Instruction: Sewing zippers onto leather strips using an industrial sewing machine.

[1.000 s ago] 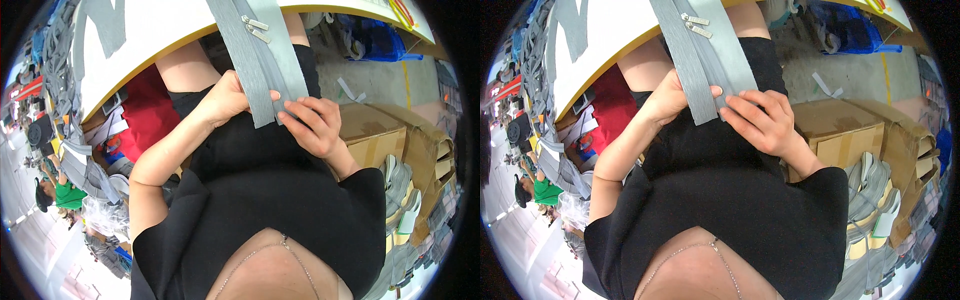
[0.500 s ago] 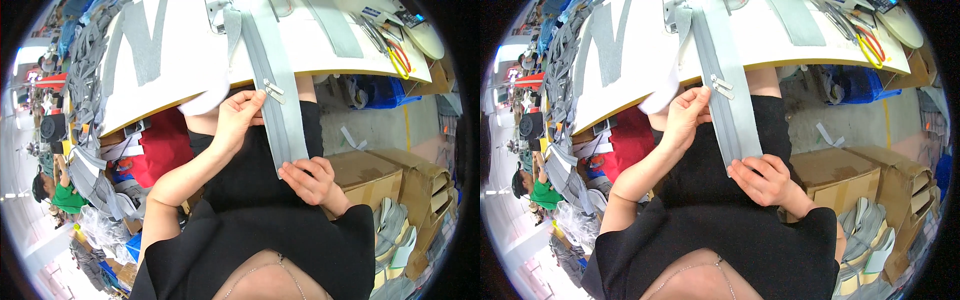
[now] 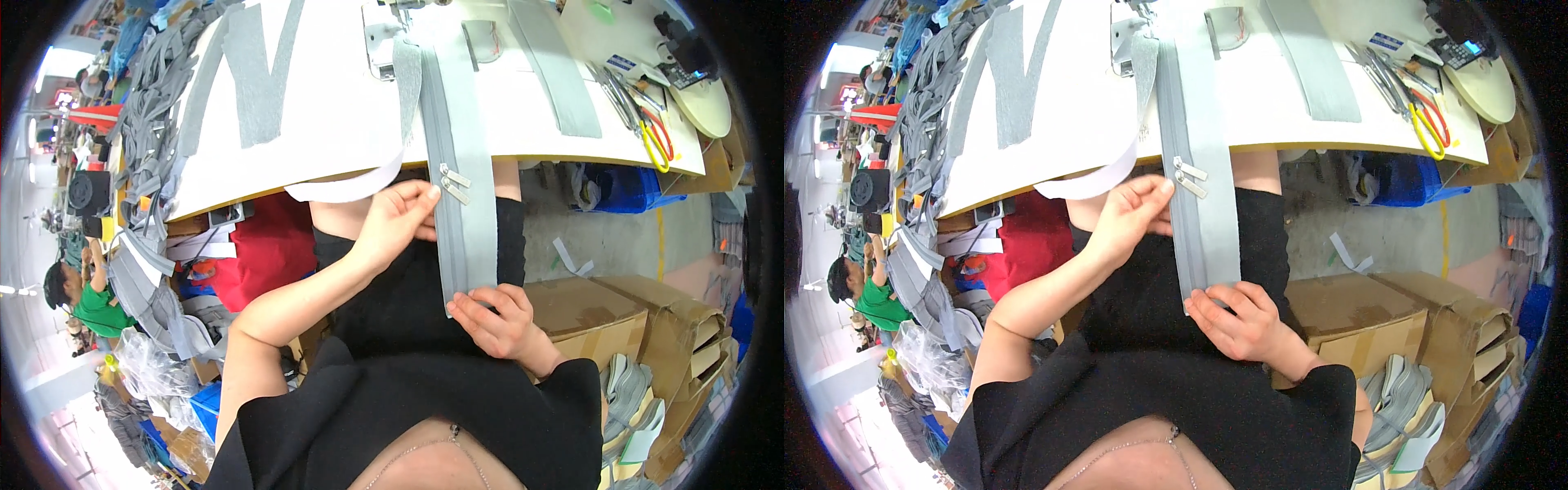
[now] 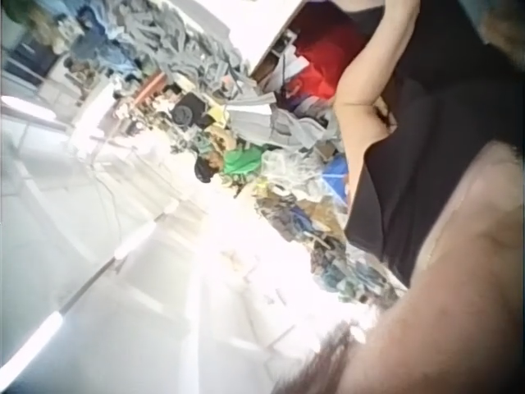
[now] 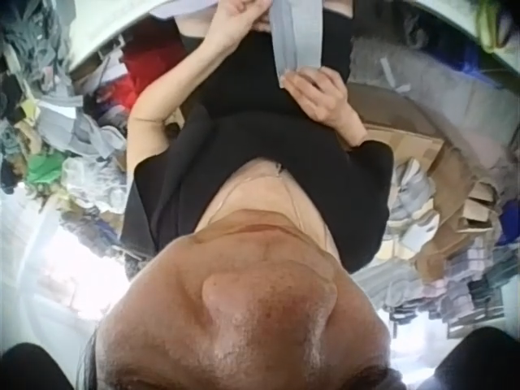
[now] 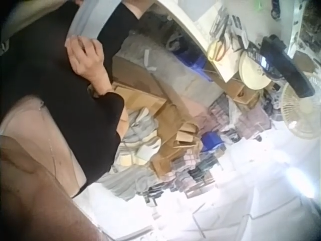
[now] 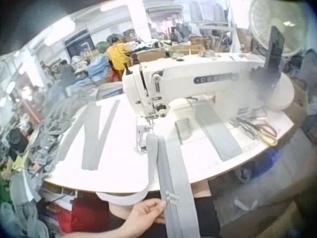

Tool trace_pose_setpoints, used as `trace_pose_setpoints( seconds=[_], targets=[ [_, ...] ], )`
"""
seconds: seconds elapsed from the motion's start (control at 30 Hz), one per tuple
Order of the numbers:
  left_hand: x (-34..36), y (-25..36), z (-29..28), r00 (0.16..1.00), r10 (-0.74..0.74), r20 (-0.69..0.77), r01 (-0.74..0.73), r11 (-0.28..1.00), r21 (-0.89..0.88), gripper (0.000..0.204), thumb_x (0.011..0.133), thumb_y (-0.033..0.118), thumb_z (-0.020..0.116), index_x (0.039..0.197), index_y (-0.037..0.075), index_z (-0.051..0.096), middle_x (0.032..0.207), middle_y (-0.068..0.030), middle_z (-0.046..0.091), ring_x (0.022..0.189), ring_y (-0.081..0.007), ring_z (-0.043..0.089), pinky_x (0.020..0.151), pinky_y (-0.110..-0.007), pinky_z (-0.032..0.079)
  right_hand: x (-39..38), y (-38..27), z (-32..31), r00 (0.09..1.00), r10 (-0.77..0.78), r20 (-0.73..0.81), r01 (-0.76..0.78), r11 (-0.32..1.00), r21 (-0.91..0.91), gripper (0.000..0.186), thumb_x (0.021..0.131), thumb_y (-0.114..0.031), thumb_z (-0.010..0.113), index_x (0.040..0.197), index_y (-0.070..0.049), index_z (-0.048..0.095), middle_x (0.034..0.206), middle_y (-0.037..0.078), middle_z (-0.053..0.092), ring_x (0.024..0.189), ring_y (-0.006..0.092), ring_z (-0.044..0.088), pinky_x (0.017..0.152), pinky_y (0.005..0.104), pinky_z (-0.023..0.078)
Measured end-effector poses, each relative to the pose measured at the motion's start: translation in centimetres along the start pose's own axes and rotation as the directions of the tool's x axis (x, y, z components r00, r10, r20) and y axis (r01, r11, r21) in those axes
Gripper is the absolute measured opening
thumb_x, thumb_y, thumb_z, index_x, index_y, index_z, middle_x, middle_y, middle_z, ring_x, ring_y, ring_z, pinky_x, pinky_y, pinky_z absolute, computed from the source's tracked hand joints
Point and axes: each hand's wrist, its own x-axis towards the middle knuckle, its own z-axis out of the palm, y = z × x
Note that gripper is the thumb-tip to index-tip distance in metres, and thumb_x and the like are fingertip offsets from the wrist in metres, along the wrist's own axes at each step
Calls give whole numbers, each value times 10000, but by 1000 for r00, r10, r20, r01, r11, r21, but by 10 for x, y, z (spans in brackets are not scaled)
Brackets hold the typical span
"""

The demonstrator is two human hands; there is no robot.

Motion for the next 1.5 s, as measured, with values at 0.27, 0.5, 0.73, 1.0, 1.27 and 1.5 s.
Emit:
trace_pose_setpoints(
  seconds=[0.27, 0.5, 0.73, 1.0, 1.27, 1.5],
  targets=[
    [-4, 155, -34, 420, -428, 800, -83, 860, 504, 346, 1057, 236, 627, 1247, -49, 676, 924, -102, 763, 682, -128, 676, 599, -236, 557, 0, 2, 7, 1000, 28, 13, -28, 999, 25, 141, 807, -119, 784, 945, -94, 794, 1041, -11, 722, 913, 157, 653, 793, 321, 480],
    [112, 120, -56, 715, 661, 228, -482, 230, 845, 246, 877, 21, 727, 1119, 60, 720, 1043, -55, 716, 875, -193, 635, 808, -348, 522, -2, 4, 11, 1000, 21, 0, -21, 997, 73, 144, 809, -109, 780, 950, -87, 793, 1049, 1, 718, 917, 157, 657, 788, 316, 475],
    [129, 114, -42, 647, 735, 202, -545, 260, 797, 204, 824, -5, 750, 1018, 54, 775, 940, -76, 728, 777, -196, 637, 757, -324, 533, 3, 6, 14, 998, 43, 36, -46, 993, 112, 107, 827, -110, 803, 931, -86, 792, 1031, 3, 724, 915, 152, 660, 786, 311, 474],
    [142, 109, -32, 619, 744, 252, -638, 288, 714, 159, 795, 15, 810, 945, 65, 826, 941, -57, 754, 885, -206, 667, 775, -325, 554, -1, 10, 21, 997, 51, 62, -60, 987, 148, 135, 820, -116, 803, 953, -99, 795, 1048, -2, 725, 935, 153, 660, 803, 310, 486],
    [134, 109, -36, 687, 695, 212, -551, 307, 776, 250, 819, -31, 774, 1019, 107, 835, 1152, -58, 757, 1094, -184, 662, 904, -319, 599, -2, 13, 27, 993, 83, 81, -97, 976, 197, 188, 815, -119, 801, 1003, -112, 796, 1064, -10, 728, 940, 154, 661, 796, 306, 492],
    [138, 108, -41, 680, 694, 236, -565, 291, 772, 282, 830, -39, 750, 1051, 116, 831, 1197, -64, 744, 1140, -192, 647, 900, -316, 591, 2, 16, 32, 992, 86, 92, -105, 968, 229, 209, 813, -118, 799, 1022, -111, 797, 1077, -5, 733, 936, 154, 664, 796, 315, 492]
  ],
)
